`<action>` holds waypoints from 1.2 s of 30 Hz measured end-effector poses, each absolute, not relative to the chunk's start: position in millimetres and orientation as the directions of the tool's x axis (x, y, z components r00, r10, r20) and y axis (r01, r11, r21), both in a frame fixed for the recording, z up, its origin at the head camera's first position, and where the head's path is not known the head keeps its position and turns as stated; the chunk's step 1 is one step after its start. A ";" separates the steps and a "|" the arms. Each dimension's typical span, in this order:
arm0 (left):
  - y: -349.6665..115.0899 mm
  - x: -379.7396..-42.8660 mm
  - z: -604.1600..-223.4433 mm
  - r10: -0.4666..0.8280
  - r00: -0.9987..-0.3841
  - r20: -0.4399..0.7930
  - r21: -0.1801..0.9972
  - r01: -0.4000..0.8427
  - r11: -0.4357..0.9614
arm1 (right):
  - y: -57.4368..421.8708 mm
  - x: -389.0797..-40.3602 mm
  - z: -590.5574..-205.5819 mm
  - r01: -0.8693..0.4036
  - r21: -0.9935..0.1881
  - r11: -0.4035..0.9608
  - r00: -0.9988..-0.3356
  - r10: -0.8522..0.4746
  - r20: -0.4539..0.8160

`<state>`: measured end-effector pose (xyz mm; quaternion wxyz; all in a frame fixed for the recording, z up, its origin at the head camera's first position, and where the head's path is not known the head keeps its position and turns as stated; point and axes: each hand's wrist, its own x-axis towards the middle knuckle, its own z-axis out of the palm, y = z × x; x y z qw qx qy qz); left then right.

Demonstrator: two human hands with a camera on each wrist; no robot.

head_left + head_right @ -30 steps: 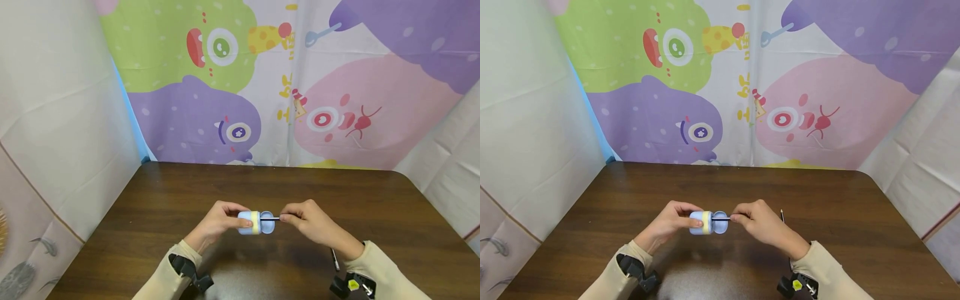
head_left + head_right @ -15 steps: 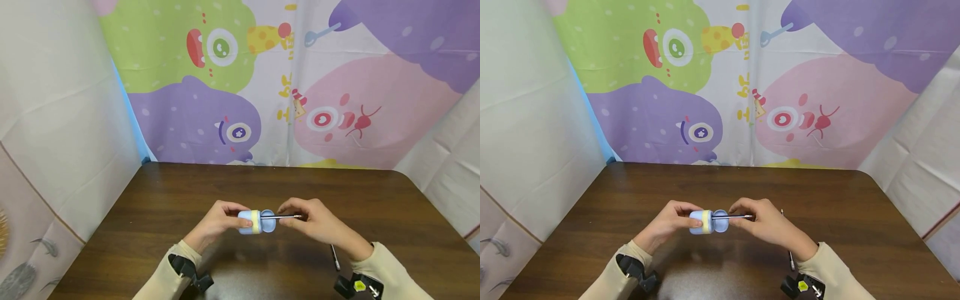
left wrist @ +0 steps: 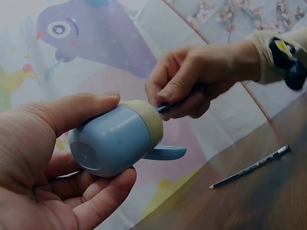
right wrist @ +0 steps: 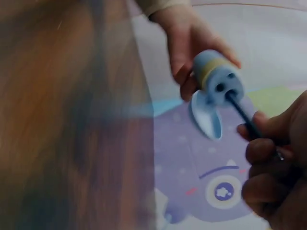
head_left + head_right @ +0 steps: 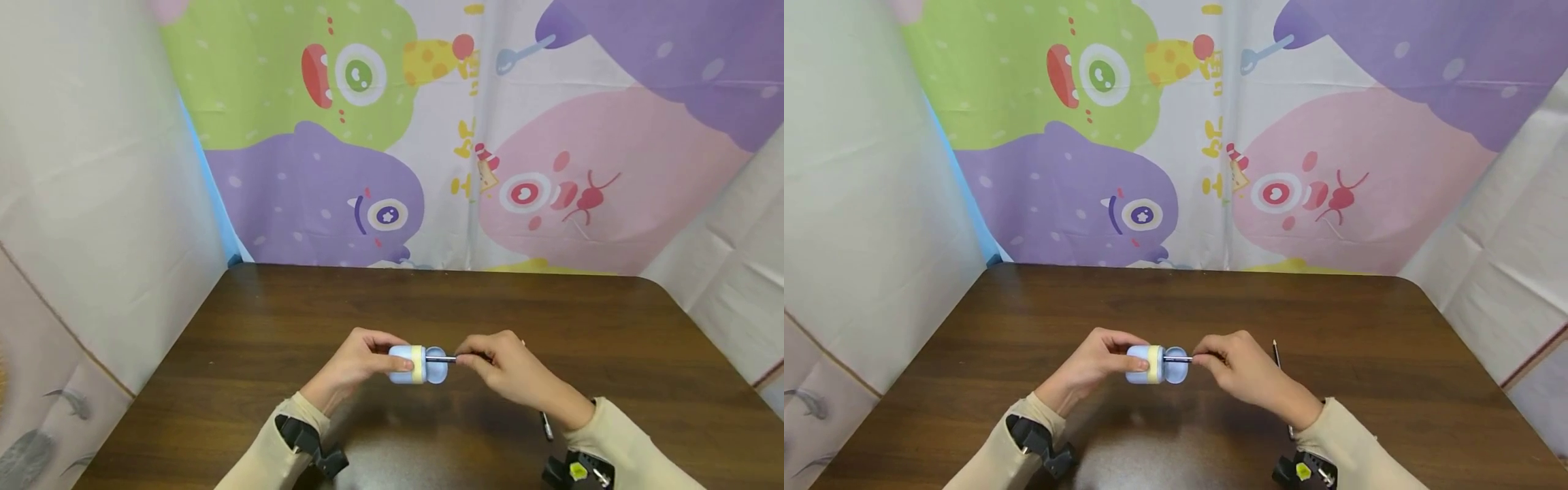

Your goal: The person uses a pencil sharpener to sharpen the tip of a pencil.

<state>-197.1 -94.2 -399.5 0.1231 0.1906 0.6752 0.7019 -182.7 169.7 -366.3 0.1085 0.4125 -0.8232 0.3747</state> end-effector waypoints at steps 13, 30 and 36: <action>-91.6 -196.9 -402.5 0.491 -0.861 0.136 0.991 0.115 -0.074 | 178.8 -188.5 -346.3 0.023 -0.965 0.261 -0.697 -0.688 -0.203; -95.6 -197.9 -399.4 0.442 -0.890 0.110 0.994 0.100 -0.047 | 174.4 -181.9 -371.2 -0.933 -0.076 0.352 -0.304 -0.657 0.689; -95.3 -198.0 -403.0 0.469 -0.877 0.105 0.994 0.083 -0.068 | 173.9 -178.8 -364.2 -0.757 -0.534 0.378 -0.627 -0.652 0.427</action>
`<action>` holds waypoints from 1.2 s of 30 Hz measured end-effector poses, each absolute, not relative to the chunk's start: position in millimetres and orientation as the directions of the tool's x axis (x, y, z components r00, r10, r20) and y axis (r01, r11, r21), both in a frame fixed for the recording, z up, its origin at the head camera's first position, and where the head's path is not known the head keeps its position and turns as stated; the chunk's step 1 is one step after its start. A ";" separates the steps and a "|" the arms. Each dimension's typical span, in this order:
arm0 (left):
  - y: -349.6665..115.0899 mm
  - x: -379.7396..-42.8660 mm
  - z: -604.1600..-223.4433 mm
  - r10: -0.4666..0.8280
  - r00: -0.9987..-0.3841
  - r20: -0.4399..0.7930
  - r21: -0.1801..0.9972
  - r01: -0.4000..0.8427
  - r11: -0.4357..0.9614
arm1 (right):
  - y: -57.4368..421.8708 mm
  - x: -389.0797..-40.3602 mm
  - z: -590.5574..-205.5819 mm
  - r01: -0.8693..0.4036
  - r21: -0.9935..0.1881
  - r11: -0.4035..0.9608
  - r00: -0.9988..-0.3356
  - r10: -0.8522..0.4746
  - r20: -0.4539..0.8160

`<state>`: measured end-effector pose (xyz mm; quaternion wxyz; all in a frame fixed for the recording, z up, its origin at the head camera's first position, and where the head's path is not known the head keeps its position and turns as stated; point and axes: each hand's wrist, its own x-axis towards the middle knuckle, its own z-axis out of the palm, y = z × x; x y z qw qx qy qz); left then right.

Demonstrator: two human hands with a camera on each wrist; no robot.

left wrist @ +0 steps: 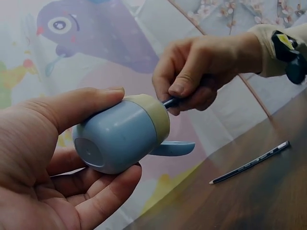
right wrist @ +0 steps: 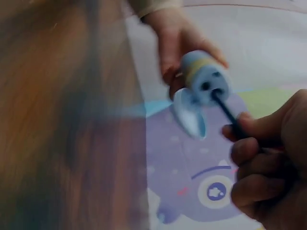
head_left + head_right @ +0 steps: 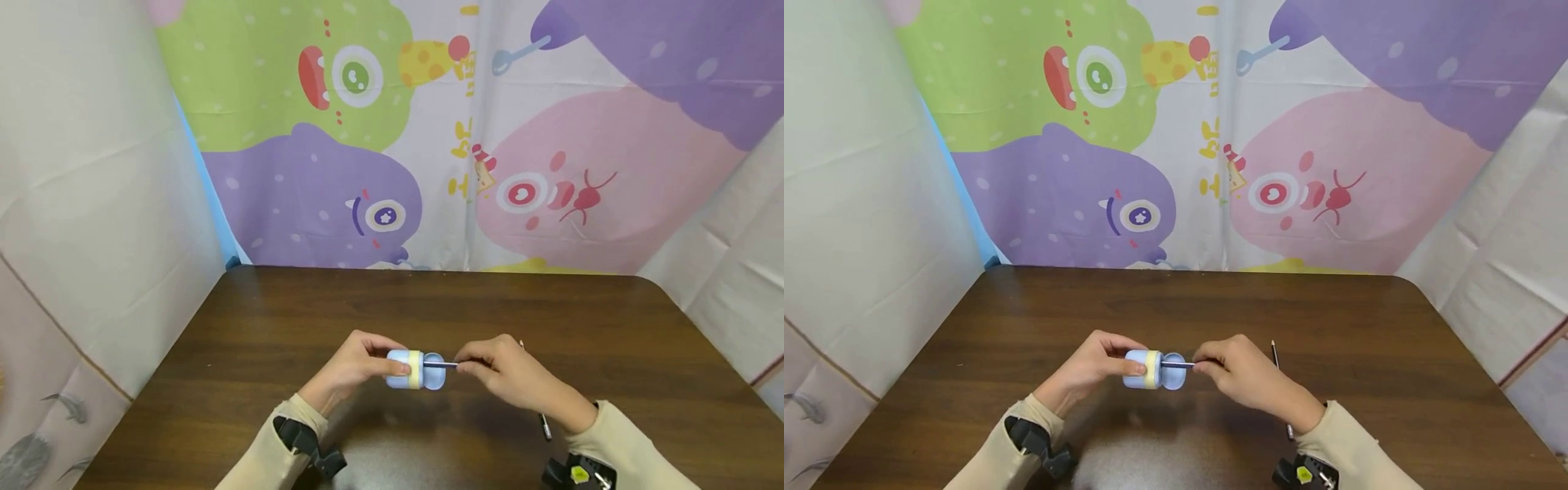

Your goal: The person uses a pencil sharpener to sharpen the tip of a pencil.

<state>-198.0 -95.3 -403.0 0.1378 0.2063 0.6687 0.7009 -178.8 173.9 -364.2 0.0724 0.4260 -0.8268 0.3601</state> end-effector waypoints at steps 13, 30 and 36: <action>-96.1 -196.4 -403.4 0.494 -0.862 0.115 0.993 0.093 -0.069 | 180.8 -186.3 -353.9 -0.015 -0.976 0.216 -0.685 -0.713 -0.147; -95.7 -195.0 -399.7 0.475 -0.874 0.103 0.995 0.095 -0.039 | 176.9 -174.4 -368.7 -0.882 -0.348 0.318 -0.469 -0.670 0.576; -95.0 -195.4 -399.7 0.494 -0.862 0.115 0.993 0.112 -0.036 | 178.5 -175.5 -360.0 -0.450 -0.851 0.269 -0.705 -0.693 0.153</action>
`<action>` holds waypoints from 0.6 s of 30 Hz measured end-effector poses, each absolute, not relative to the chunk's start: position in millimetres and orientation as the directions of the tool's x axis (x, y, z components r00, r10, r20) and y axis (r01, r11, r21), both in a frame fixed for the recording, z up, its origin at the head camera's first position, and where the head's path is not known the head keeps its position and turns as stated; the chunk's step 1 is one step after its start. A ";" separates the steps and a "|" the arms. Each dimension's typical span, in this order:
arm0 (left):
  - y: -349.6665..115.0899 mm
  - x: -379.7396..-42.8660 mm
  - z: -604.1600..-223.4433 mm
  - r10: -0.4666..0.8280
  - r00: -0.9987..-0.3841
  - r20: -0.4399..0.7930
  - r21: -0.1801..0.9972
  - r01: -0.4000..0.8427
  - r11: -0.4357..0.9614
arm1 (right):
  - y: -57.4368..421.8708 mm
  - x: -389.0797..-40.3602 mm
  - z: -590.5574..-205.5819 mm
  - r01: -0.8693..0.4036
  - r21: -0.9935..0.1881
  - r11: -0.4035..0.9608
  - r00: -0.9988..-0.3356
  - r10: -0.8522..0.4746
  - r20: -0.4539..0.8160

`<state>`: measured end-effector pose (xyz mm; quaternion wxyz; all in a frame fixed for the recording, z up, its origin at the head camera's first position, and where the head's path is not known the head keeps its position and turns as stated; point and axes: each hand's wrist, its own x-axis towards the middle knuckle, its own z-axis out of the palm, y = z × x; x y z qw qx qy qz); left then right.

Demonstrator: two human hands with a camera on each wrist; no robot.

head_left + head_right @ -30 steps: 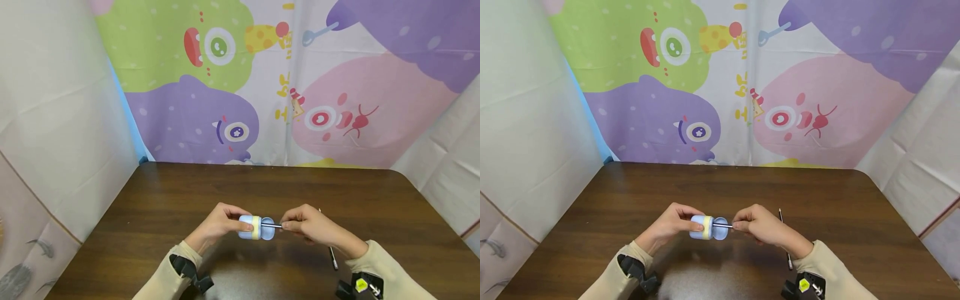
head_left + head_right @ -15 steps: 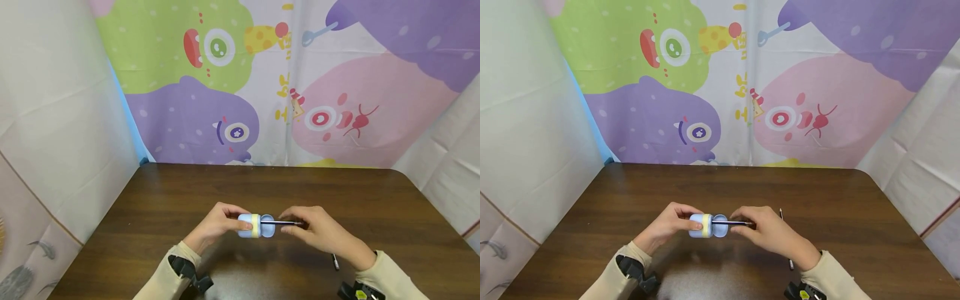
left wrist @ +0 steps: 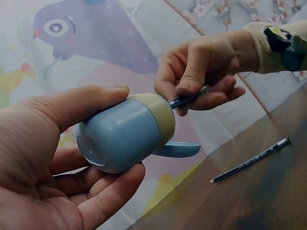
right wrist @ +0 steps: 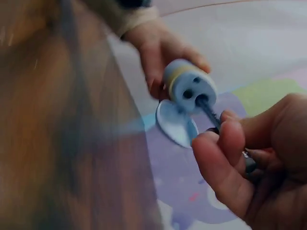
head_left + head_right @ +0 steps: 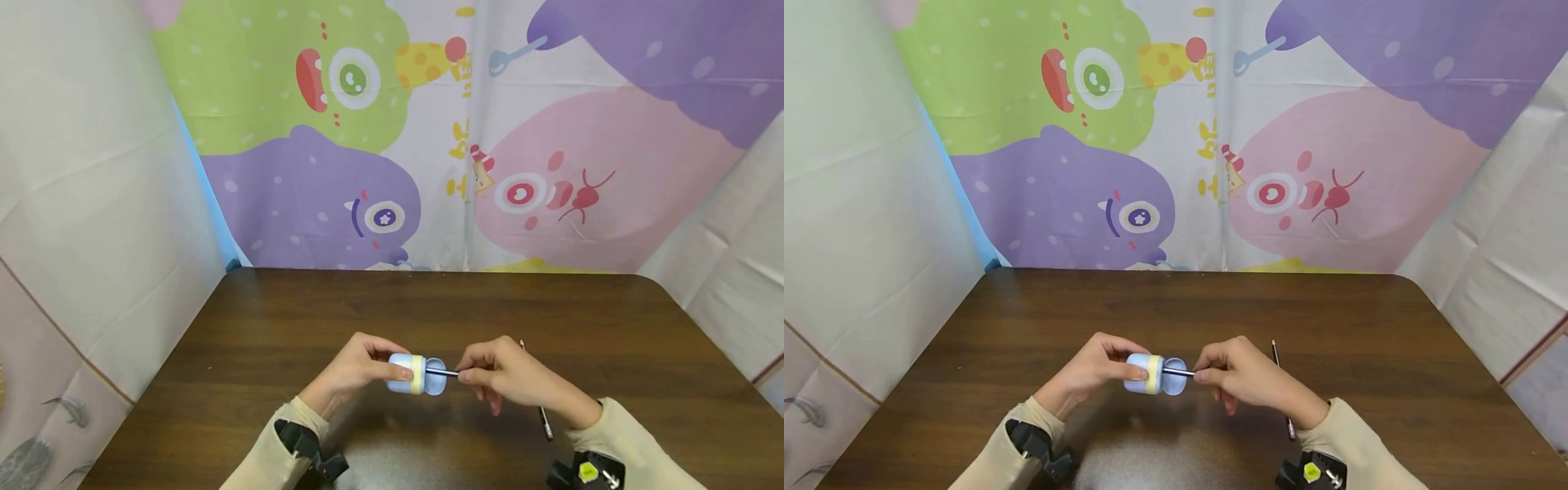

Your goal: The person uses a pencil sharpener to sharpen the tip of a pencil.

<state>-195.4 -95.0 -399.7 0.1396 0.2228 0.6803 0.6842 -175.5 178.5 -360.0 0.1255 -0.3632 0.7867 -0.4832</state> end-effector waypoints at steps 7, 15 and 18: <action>-97.3 -197.8 -400.5 0.515 -0.848 0.124 0.991 0.129 -0.028 | 182.2 -187.8 -360.8 0.048 -0.991 0.128 -0.608 -0.783 -0.131; -100.4 -198.1 -398.7 0.497 -0.858 0.132 0.991 0.130 -0.038 | 179.8 -176.2 -354.3 -0.479 -0.815 0.326 -0.736 -0.656 0.170; -100.0 -197.6 -397.5 0.488 -0.864 0.124 0.992 0.119 -0.041 | 180.7 -171.0 -355.0 -0.742 -0.547 0.388 -0.646 -0.631 0.429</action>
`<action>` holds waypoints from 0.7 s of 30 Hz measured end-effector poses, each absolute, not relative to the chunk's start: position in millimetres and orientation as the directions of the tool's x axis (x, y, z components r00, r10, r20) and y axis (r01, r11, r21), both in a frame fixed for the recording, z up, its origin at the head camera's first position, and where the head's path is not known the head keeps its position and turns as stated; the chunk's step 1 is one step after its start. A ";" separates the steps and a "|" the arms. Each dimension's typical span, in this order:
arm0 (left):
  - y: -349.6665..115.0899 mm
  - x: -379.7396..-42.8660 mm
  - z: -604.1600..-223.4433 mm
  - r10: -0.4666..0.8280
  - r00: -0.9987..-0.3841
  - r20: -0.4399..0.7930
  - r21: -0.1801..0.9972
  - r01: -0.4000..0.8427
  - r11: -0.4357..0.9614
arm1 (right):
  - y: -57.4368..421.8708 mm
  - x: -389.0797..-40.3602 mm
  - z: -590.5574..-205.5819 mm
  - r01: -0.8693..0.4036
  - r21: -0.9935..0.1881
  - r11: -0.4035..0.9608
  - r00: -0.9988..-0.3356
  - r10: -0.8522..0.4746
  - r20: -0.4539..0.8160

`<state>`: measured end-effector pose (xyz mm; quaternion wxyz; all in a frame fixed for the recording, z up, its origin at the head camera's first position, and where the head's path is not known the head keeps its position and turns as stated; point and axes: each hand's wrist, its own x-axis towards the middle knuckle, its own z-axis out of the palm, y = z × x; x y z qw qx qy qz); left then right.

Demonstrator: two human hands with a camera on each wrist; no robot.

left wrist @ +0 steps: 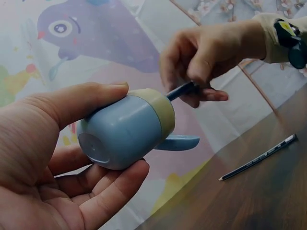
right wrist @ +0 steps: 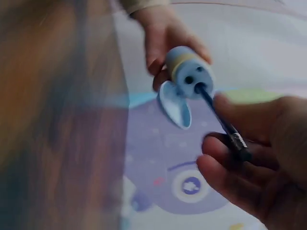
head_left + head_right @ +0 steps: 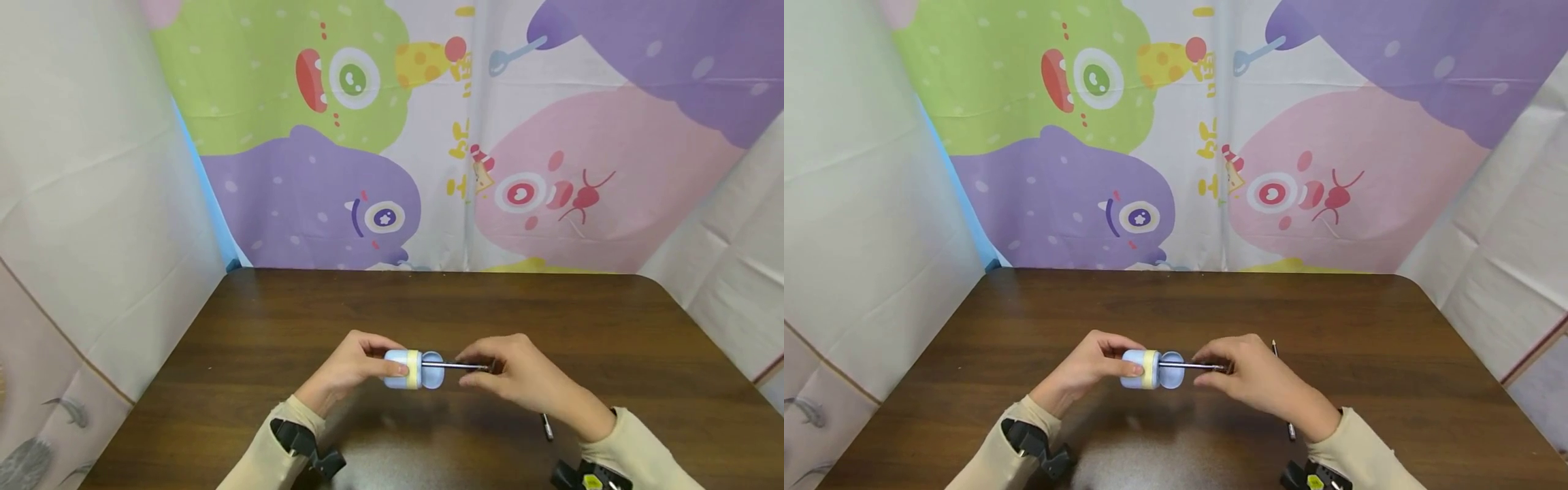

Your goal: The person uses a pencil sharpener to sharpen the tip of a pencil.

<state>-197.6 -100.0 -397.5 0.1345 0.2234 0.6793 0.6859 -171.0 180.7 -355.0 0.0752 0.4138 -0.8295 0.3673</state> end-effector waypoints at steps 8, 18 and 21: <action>-97.4 -195.3 -397.1 0.470 -0.875 0.115 0.993 0.112 -0.035 | 177.0 -174.1 -364.7 -0.940 -0.032 0.339 -0.278 -0.712 0.645; -97.0 -196.9 -402.9 0.489 -0.863 0.129 0.992 0.115 -0.059 | 177.2 -182.0 -350.8 -0.311 -0.890 0.333 -0.745 -0.666 0.011; -97.0 -197.1 -402.2 0.491 -0.859 0.142 0.990 0.126 -0.066 | 180.8 -192.7 -352.9 -0.074 -0.973 0.219 -0.692 -0.714 -0.108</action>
